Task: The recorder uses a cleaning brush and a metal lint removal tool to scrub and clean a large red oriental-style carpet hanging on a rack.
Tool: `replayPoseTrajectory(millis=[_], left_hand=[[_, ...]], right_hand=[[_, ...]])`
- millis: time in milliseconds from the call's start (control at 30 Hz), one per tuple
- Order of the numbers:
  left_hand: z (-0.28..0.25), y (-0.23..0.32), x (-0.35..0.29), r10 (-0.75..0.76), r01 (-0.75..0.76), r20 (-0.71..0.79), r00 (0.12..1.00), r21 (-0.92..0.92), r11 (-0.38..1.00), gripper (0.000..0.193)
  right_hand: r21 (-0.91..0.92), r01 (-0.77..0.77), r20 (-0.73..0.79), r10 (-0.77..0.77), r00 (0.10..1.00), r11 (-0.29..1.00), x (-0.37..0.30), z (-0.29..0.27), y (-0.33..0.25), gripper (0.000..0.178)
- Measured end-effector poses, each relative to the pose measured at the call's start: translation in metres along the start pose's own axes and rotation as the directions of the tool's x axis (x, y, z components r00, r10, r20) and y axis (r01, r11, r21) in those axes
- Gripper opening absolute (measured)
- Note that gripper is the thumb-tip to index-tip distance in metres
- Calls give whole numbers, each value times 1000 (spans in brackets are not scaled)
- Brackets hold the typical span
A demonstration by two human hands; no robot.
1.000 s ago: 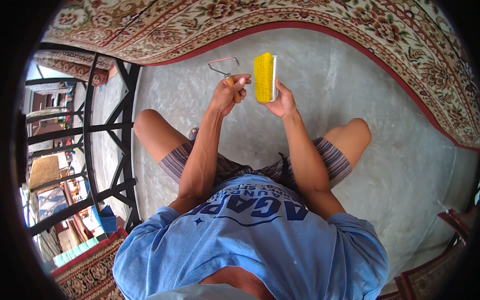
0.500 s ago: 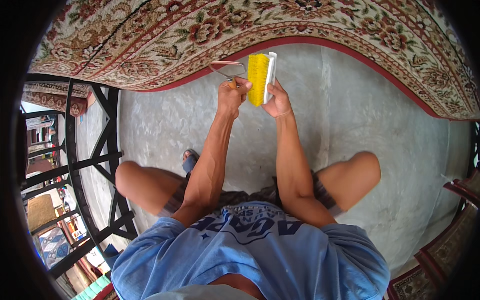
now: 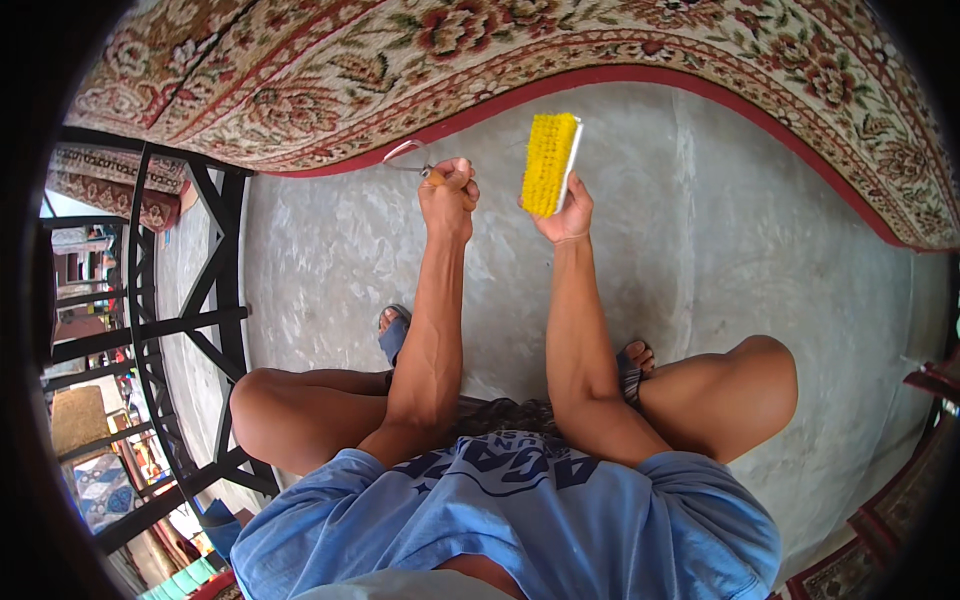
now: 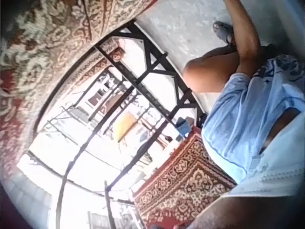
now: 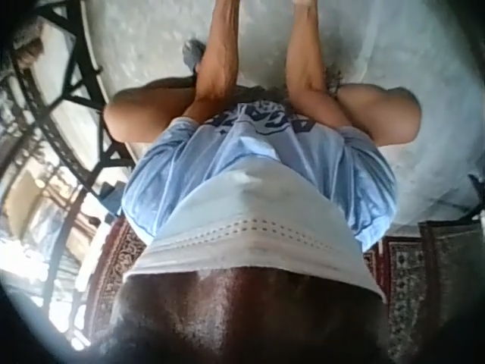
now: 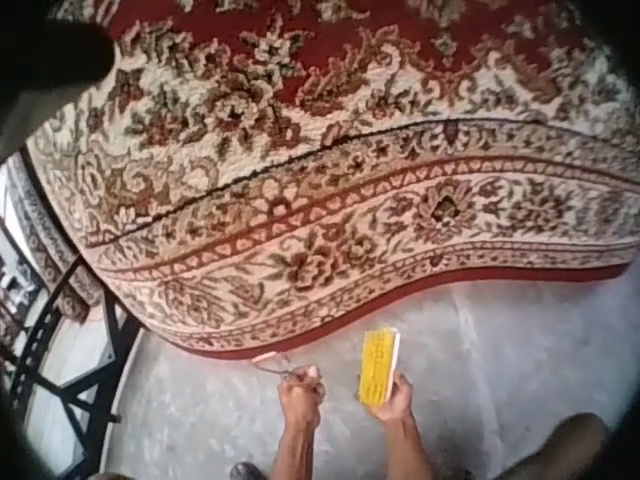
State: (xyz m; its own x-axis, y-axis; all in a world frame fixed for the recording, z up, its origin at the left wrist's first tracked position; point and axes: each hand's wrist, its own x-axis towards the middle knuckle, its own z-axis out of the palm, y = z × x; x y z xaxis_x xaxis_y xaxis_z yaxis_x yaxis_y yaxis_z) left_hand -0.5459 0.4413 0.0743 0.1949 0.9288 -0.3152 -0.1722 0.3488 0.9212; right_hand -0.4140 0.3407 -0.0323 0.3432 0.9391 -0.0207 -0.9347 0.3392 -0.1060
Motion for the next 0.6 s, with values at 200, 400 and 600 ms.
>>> replayPoseTrajectory(millis=[200,400,600], left_hand=[[-30,-3,-5,-96,122,194,976,-126,984,8],[-20,-14,-28,-121,113,287,950,46,993,13],[-6,-9,-49,-134,93,246,960,171,981,13]], right_hand=[[-96,-82,-55,77,996,992,-13,-8,-6,69],[-106,-112,-26,110,994,988,-34,-8,7,70],[-156,-140,-65,131,989,978,-49,-4,15,67]])
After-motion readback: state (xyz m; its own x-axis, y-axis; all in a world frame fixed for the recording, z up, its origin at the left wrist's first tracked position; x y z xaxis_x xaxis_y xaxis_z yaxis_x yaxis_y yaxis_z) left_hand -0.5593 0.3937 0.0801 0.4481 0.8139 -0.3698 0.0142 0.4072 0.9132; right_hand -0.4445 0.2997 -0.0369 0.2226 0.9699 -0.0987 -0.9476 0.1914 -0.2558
